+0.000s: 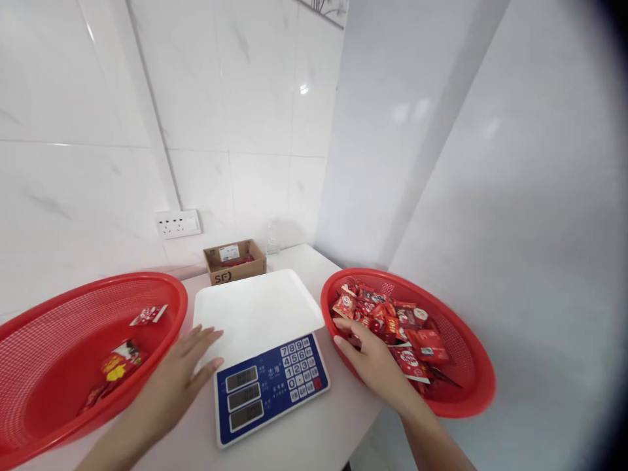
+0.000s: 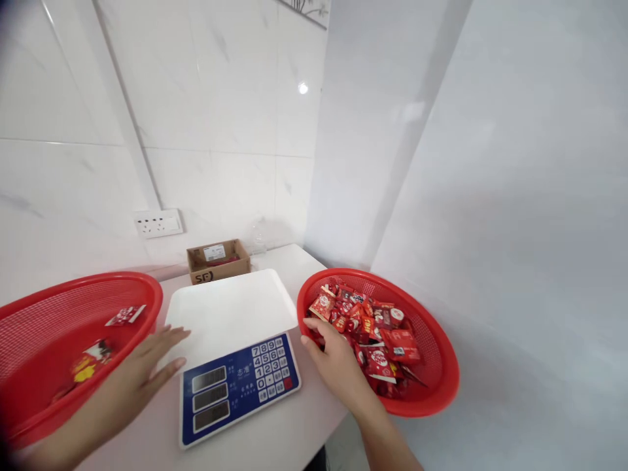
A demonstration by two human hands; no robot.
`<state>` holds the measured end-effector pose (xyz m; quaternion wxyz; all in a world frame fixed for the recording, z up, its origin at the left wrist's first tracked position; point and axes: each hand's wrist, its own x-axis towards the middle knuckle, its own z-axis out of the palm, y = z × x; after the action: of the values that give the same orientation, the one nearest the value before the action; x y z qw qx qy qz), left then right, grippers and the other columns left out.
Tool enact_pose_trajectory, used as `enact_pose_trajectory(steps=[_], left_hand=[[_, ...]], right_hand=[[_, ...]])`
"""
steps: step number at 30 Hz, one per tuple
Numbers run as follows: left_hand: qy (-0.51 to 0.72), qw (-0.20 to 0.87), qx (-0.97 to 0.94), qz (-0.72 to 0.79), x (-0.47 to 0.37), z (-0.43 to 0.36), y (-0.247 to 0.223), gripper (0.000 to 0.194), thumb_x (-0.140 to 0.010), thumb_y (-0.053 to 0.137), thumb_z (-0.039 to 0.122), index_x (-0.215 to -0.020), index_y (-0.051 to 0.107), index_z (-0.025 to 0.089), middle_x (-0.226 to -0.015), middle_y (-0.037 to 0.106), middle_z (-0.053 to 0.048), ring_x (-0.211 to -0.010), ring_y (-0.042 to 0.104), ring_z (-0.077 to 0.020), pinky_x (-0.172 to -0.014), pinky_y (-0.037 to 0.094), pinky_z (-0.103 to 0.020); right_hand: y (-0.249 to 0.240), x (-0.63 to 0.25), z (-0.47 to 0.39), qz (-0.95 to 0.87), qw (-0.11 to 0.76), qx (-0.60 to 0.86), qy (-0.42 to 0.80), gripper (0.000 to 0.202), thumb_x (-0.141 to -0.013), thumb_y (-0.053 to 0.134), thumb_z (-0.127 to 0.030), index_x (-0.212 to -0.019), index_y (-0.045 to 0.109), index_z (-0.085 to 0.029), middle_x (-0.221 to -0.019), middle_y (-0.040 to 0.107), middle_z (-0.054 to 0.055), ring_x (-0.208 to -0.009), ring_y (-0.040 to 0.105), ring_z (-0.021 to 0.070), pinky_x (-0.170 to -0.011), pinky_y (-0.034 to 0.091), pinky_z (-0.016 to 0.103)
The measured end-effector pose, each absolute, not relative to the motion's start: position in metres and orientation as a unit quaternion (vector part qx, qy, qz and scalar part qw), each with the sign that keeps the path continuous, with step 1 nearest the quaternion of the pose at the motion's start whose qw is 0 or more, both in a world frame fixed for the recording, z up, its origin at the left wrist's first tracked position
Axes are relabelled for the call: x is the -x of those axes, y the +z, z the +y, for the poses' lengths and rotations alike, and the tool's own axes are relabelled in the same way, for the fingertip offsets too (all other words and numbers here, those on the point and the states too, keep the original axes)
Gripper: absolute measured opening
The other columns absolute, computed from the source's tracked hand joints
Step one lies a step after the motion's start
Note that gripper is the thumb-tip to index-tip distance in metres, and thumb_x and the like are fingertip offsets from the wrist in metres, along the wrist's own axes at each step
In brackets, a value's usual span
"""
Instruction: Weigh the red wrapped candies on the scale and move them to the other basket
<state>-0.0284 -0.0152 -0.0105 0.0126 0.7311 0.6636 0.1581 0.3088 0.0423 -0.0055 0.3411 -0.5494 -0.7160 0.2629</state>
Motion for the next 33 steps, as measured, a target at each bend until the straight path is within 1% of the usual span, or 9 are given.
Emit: enact_pose_trajectory(steps=[4,7,11,15,20,23,27,30,33], left_hand=[[0.206,0.038,-0.752,0.626,-0.002,-0.007,-0.018,0.046,-0.088,0.035,0.046,-0.126,0.05,0.026,-0.135,0.049,-0.003,-0.133,0.029,-0.0259,-0.105,0.031,-0.049],[0.24,0.031,-0.753,0.611,-0.006,-0.001,-0.018,0.047,-0.088,0.036,0.048,-0.126,0.05,0.025,-0.134,0.05,-0.004,-0.133,0.029,-0.0264,-0.105,0.031,-0.05],[0.23,0.027,-0.76,0.608,-0.002,0.008,-0.029,0.046,-0.087,0.038,0.046,-0.125,0.052,0.025,-0.133,0.051,-0.005,-0.132,0.031,-0.0284,-0.104,0.031,-0.052],[0.215,0.014,-0.764,0.608,0.0,0.014,-0.047,0.044,-0.086,0.041,0.044,-0.123,0.054,0.026,-0.131,0.053,-0.004,-0.131,0.032,-0.0298,-0.104,0.029,-0.053],[0.217,-0.002,-0.763,0.609,0.002,0.013,-0.053,0.045,-0.086,0.039,0.044,-0.123,0.054,0.025,-0.132,0.052,-0.006,-0.131,0.031,-0.0308,-0.104,0.028,-0.055],[0.219,0.002,-0.763,0.609,0.004,0.013,-0.051,0.046,-0.086,0.038,0.045,-0.124,0.053,0.024,-0.132,0.052,-0.006,-0.132,0.03,-0.0307,-0.104,0.028,-0.055],[0.228,0.006,-0.76,0.609,0.008,0.013,-0.05,0.046,-0.085,0.038,0.045,-0.123,0.054,0.024,-0.131,0.053,-0.006,-0.131,0.032,-0.0314,-0.102,0.029,-0.056],[0.231,0.011,-0.758,0.61,0.01,0.012,-0.048,0.047,-0.084,0.039,0.045,-0.122,0.056,0.024,-0.131,0.054,-0.006,-0.13,0.033,-0.0316,-0.102,0.031,-0.056],[0.23,0.018,-0.752,0.617,0.012,0.012,-0.046,0.048,-0.083,0.039,0.046,-0.121,0.056,0.022,-0.131,0.053,-0.007,-0.13,0.034,-0.0319,-0.101,0.033,-0.055]], right_hand=[[0.006,-0.336,0.048,-0.736,0.281,0.574,0.224,0.042,-0.083,0.045,-0.036,-0.122,0.052,-0.021,-0.128,0.055,0.006,-0.118,0.048,0.0201,-0.099,0.038,0.036],[0.012,-0.365,0.055,-0.738,0.183,0.63,0.156,0.043,-0.082,0.048,-0.033,-0.123,0.052,-0.022,-0.13,0.052,0.008,-0.122,0.044,0.0235,-0.1,0.035,0.038],[0.015,-0.391,0.064,-0.727,0.065,0.678,0.087,0.046,-0.08,0.05,-0.029,-0.125,0.051,-0.02,-0.134,0.047,0.011,-0.125,0.04,0.0272,-0.097,0.036,0.04],[0.011,-0.391,0.069,-0.745,0.032,0.659,0.094,0.053,-0.078,0.053,-0.032,-0.13,0.047,-0.02,-0.137,0.043,0.011,-0.126,0.038,0.0266,-0.098,0.035,0.038],[0.004,-0.37,0.076,-0.794,0.011,0.602,0.081,0.056,-0.075,0.058,-0.028,-0.129,0.048,-0.021,-0.143,0.034,0.01,-0.132,0.026,0.0278,-0.103,0.026,0.04],[0.0,-0.356,0.078,-0.801,-0.01,0.595,0.071,0.047,-0.074,0.059,-0.028,-0.12,0.055,-0.022,-0.135,0.044,0.011,-0.125,0.035,0.0293,-0.095,0.032,0.04],[-0.005,-0.348,0.085,-0.794,-0.003,0.607,0.044,0.026,-0.08,0.05,-0.021,-0.103,0.062,-0.019,-0.118,0.056,0.011,-0.106,0.05,0.0242,-0.081,0.038,0.032],[-0.006,-0.356,0.093,-0.771,0.015,0.636,0.031,0.027,-0.083,0.039,-0.011,-0.091,0.064,-0.018,-0.104,0.063,0.01,-0.091,0.057,0.0197,-0.073,0.037,0.027],[0.0,-0.37,0.1,-0.738,0.036,0.674,0.021,0.027,-0.082,0.038,-0.009,-0.09,0.063,-0.017,-0.09,0.066,0.009,-0.082,0.06,0.0185,-0.068,0.036,0.026]])
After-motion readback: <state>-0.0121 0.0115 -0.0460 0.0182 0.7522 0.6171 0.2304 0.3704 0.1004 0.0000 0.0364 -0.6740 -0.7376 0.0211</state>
